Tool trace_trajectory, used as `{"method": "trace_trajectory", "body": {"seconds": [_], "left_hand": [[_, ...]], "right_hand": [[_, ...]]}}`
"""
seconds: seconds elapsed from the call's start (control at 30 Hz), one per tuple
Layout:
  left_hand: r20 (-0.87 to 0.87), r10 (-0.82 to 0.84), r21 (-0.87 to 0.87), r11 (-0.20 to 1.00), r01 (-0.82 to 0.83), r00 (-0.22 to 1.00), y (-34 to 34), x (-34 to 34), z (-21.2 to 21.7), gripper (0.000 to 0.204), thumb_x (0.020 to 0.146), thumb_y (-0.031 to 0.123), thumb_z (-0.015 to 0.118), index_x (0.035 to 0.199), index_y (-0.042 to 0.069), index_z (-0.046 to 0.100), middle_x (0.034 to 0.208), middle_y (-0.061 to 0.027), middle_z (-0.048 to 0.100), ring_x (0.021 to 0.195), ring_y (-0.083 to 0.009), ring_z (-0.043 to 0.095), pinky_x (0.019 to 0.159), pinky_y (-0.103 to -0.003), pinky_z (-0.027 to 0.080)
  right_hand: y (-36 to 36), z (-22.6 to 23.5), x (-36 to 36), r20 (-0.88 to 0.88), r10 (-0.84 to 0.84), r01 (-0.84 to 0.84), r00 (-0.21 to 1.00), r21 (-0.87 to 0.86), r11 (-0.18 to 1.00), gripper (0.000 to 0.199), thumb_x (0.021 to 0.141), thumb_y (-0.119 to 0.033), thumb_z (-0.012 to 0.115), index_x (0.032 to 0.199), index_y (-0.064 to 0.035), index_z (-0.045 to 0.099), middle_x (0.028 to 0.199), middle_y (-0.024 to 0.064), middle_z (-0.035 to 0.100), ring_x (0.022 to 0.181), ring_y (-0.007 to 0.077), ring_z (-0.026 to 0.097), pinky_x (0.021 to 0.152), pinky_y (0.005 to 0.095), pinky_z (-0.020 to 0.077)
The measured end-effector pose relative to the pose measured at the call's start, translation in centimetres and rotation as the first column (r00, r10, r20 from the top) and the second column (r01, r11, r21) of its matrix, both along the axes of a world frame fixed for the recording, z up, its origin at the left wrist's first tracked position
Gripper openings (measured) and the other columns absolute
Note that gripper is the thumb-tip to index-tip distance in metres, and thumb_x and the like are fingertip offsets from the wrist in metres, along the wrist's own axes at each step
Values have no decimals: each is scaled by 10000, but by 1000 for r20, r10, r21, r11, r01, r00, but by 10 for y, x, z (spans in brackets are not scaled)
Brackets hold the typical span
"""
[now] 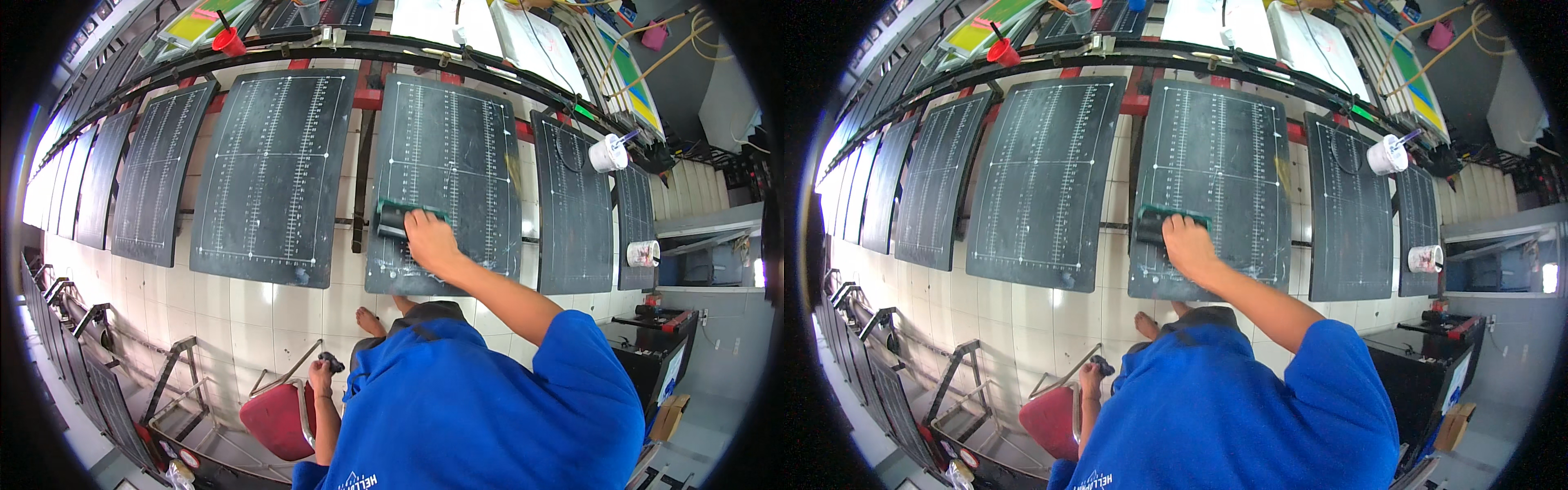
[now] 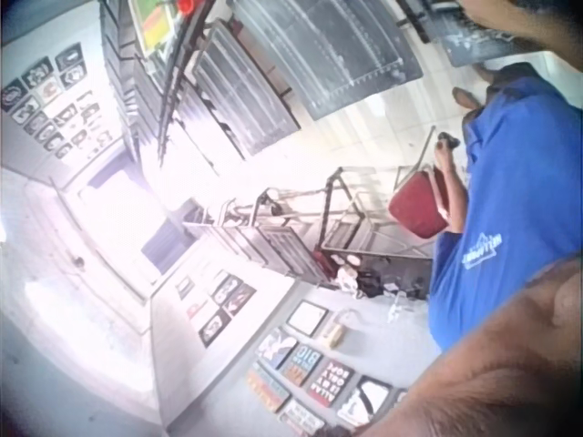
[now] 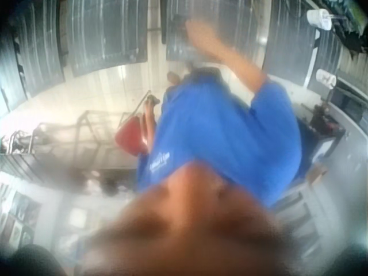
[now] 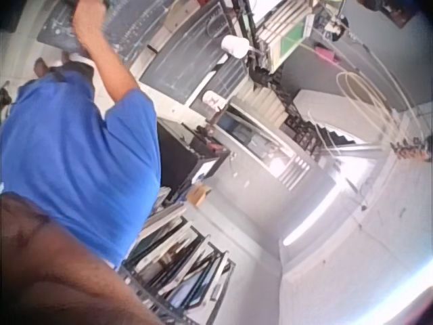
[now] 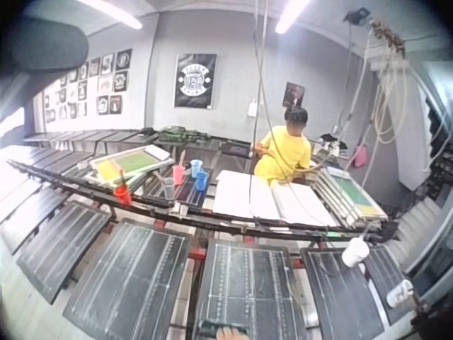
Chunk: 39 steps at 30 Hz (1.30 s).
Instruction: The person cleans a large, flat, dark screen using a green squeegee and a white paste. They spread the paste across the surface with the squeegee, then wipe it off with a dark cloth. The person also uses a small brush to clean the edges of the screen.
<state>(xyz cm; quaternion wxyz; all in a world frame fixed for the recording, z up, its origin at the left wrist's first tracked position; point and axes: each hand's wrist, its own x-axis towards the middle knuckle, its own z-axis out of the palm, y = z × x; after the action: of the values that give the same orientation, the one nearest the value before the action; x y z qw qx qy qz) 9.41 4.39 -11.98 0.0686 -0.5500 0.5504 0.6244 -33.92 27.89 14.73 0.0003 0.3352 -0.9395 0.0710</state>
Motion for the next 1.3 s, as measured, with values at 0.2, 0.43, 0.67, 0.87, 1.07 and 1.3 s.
{"method": "trace_trajectory", "body": {"seconds": [0.2, 0.43, 0.67, 0.87, 1.07, 1.3], "left_hand": [[-43, -25, 12, 1000, 25, 999, -15, -19, 1, 91, 868, 73, 638, 931, 36, 584, 832, -42, 616, 710, -128, 610, 592, -257, 525], [-52, -21, 38, 999, 23, 998, -23, -8, -6, 86, 859, 48, 630, 922, 22, 577, 824, -58, 623, 693, -140, 626, 598, -267, 551], [53, -37, 10, 999, 36, 998, -9, 7, 0, 100, 835, 68, 635, 892, 0, 588, 836, -87, 637, 704, -175, 650, 595, -291, 578], [87, -5, 17, 1000, 4, 996, 0, 22, -9, 89, 852, 58, 644, 899, 7, 588, 841, -85, 635, 719, -165, 656, 588, -302, 580], [111, 52, 20, 998, -54, 993, 11, 34, 16, 87, 856, 56, 645, 890, 25, 571, 844, -71, 630, 703, -161, 644, 582, -305, 574], [162, 122, -4, 992, -123, 979, 37, 34, 58, 67, 834, 61, 631, 834, 10, 587, 786, -68, 630, 681, -150, 626, 578, -299, 558]], "right_hand": [[24, 43, 28, 293, -248, 270, 923, -38, 962, 362, 757, -75, 672, 1115, -41, 637, 1102, 104, 650, 1017, 317, 631, 828, 453, 532], [48, 12, 57, 54, -150, 156, 987, -137, 978, 466, 719, -18, 696, 1178, -37, 621, 1169, 98, 642, 1102, 295, 608, 882, 405, 528], [43, 14, 106, -1, -46, 44, 999, -233, 971, 406, 762, -34, 601, 1167, -30, 630, 1161, 104, 653, 1064, 284, 639, 903, 398, 518], [10, -8, 76, -88, -52, 31, 995, -218, 975, 408, 777, -43, 567, 1180, -29, 627, 1186, 87, 636, 1105, 254, 609, 906, 373, 508], [-14, -23, -56, -149, -146, 95, 978, -305, 948, 353, 789, -22, 560, 1127, -37, 658, 1102, 70, 654, 1035, 253, 618, 839, 390, 500], [-25, -32, -201, -188, -219, 165, 957, -266, 950, 351, 777, -24, 619, 1119, -80, 677, 1055, 67, 668, 1016, 260, 641, 831, 403, 512]]}}
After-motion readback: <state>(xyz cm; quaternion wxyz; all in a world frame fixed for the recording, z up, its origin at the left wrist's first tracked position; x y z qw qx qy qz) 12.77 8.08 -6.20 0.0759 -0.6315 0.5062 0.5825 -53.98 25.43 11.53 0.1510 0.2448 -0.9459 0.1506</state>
